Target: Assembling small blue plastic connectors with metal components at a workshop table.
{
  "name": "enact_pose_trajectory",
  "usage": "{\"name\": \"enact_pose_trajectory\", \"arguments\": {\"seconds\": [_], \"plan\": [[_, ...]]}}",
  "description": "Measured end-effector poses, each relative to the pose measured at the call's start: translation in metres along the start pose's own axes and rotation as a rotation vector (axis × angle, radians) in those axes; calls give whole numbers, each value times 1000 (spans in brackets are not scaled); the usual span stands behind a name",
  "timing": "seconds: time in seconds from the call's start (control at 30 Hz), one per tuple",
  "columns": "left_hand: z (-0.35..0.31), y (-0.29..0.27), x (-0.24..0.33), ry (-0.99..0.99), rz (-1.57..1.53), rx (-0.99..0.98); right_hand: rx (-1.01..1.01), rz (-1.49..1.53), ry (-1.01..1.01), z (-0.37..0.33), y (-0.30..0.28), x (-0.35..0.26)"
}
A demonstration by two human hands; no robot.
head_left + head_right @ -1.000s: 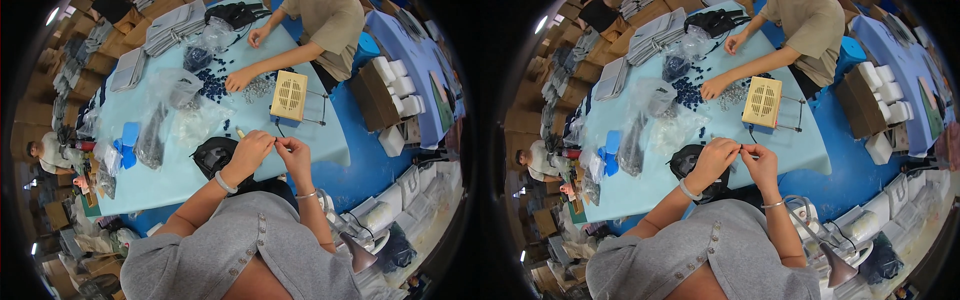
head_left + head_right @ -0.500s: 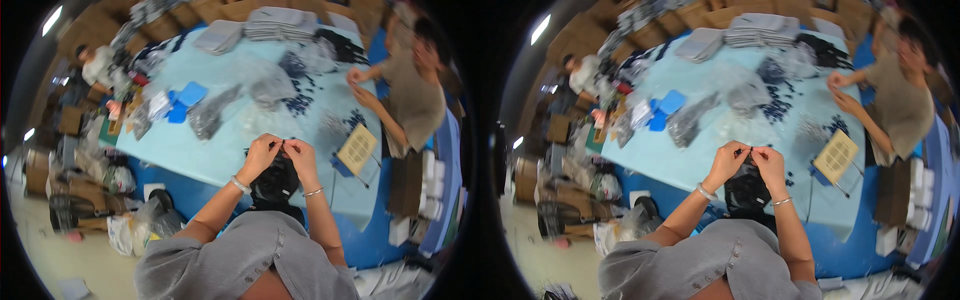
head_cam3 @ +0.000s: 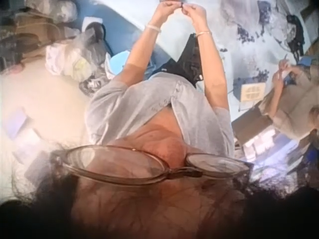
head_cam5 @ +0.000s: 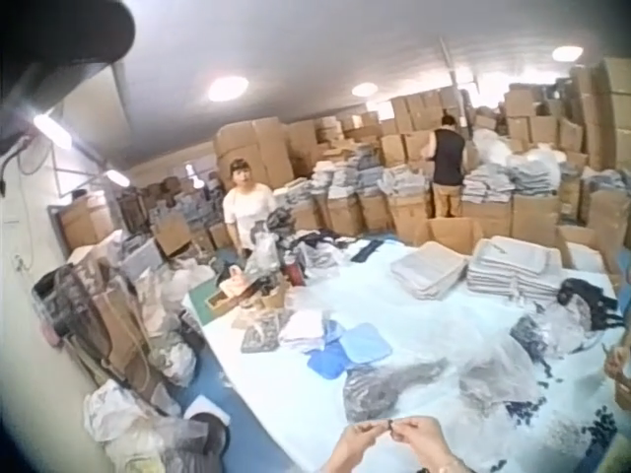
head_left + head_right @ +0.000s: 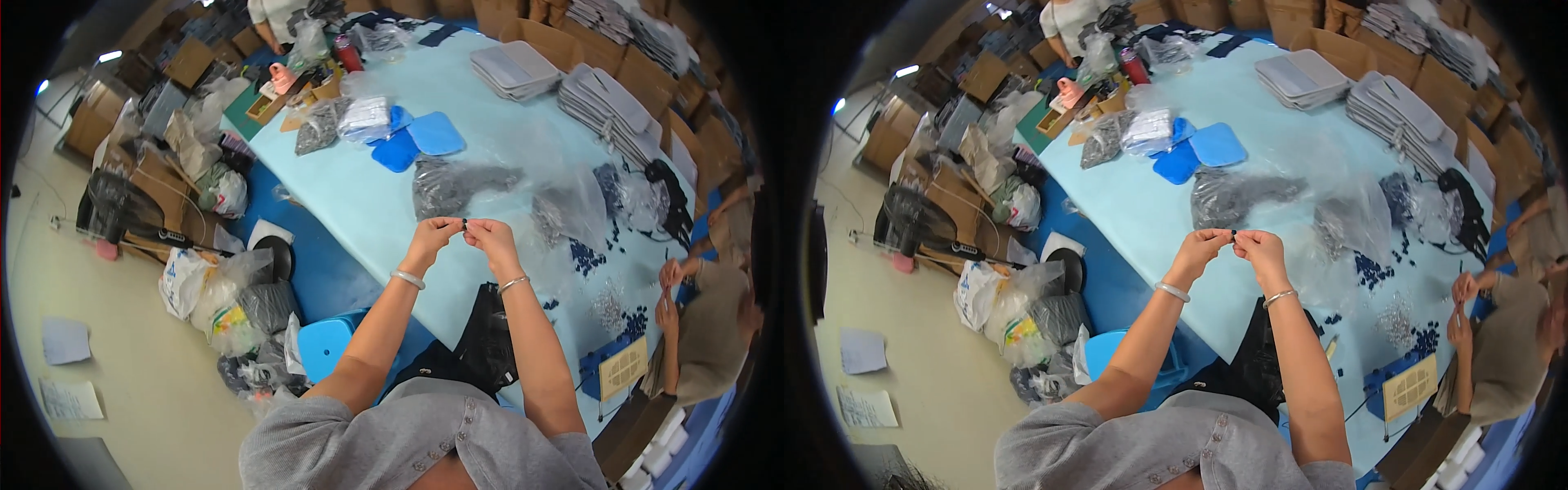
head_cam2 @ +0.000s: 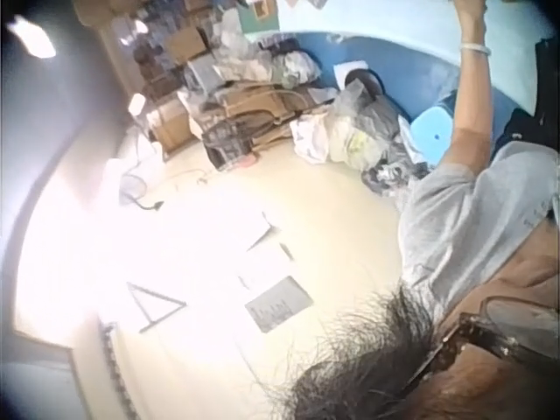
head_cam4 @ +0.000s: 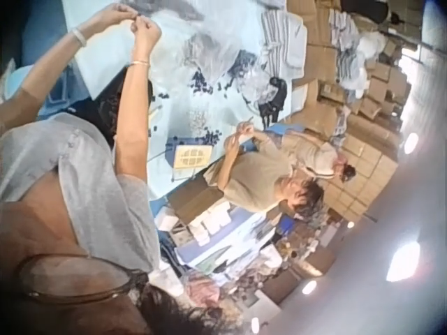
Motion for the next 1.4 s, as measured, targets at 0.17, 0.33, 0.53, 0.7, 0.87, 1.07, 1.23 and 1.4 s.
{"name": "enact_pose_trajectory", "arguments": {"seconds": [0.17,0.33,0.53,0.7,0.87,1.07,1.23,1.4], "plan": [[15,-34,-4,-41,-105,40,-16,-52,37,31,27,1],[23,-47,-1,-34,-242,65,-20,-82,38,47,42,2],[31,-59,-6,-42,-384,108,20,-174,-22,56,52,-10],[47,-59,-8,-102,-488,113,42,-220,-65,69,54,-23],[43,-58,-4,-91,-571,-163,-10,-279,-147,66,76,-44],[54,-44,-46,-209,-768,-82,10,-323,-110,74,50,-8],[51,-56,-28,-172,-803,-42,-20,-306,-134,75,67,-23],[48,-51,-19,-163,-827,-45,-35,-315,-119,82,67,-21]]}}
Point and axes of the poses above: each hand's wrist, its own z-axis towards the middle knuckle, its own y-axis out of the palm, x = y × z, the point moved 10 cm from there along z, towards the middle knuckle, and after that the axes turned 12 degrees about -z, right-handed, at the moved point
